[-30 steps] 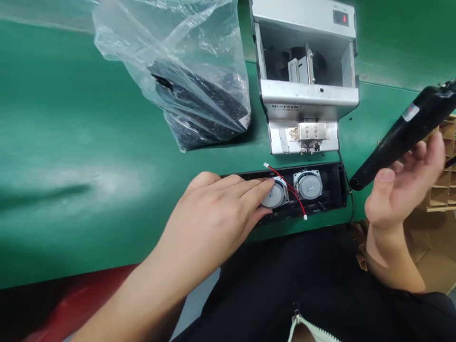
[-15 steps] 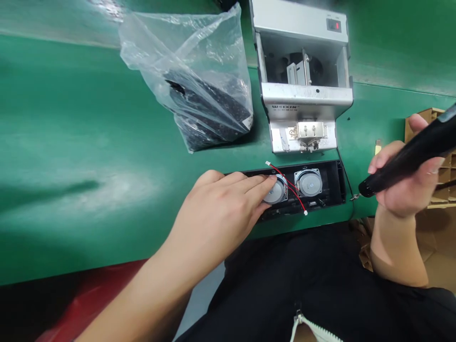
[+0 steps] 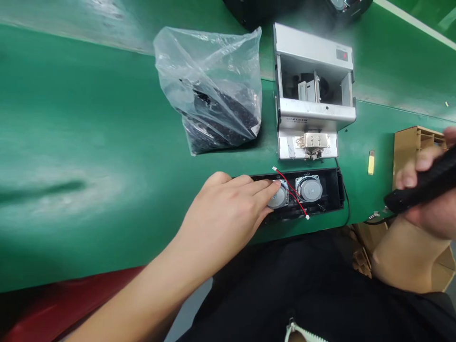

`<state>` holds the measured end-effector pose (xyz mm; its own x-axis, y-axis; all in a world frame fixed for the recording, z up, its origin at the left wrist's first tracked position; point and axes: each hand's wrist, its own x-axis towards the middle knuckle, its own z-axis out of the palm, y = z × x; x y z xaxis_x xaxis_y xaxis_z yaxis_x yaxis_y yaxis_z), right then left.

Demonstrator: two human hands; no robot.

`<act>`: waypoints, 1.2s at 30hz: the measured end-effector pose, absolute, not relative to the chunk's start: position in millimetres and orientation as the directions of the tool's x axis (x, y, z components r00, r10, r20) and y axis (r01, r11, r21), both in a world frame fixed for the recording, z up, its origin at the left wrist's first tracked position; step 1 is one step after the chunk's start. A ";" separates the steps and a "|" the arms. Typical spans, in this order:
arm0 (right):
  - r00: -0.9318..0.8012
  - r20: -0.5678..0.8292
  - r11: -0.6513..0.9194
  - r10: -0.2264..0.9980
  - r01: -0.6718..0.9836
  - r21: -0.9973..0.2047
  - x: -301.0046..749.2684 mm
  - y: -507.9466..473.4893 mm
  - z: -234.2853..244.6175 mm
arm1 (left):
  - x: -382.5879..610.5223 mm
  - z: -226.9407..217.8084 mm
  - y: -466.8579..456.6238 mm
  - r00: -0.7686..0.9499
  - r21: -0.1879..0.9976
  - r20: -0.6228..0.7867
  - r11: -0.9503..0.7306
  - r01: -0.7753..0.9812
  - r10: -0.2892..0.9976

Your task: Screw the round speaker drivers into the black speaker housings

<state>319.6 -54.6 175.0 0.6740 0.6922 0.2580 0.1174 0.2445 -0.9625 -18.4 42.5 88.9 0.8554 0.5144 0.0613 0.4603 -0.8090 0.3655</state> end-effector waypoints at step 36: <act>0.251 0.556 0.561 0.793 0.057 -0.826 240.0 64.4 152.0 | 36.8 73.3 -11.1 0.836 0.174 0.337 -0.901 0.397 0.433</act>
<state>240.0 64.4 152.0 0.2509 0.7925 0.5559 0.0573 0.5611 -0.8258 36.8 -11.1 73.3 0.8360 0.4330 0.3371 0.3966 -0.9013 0.1743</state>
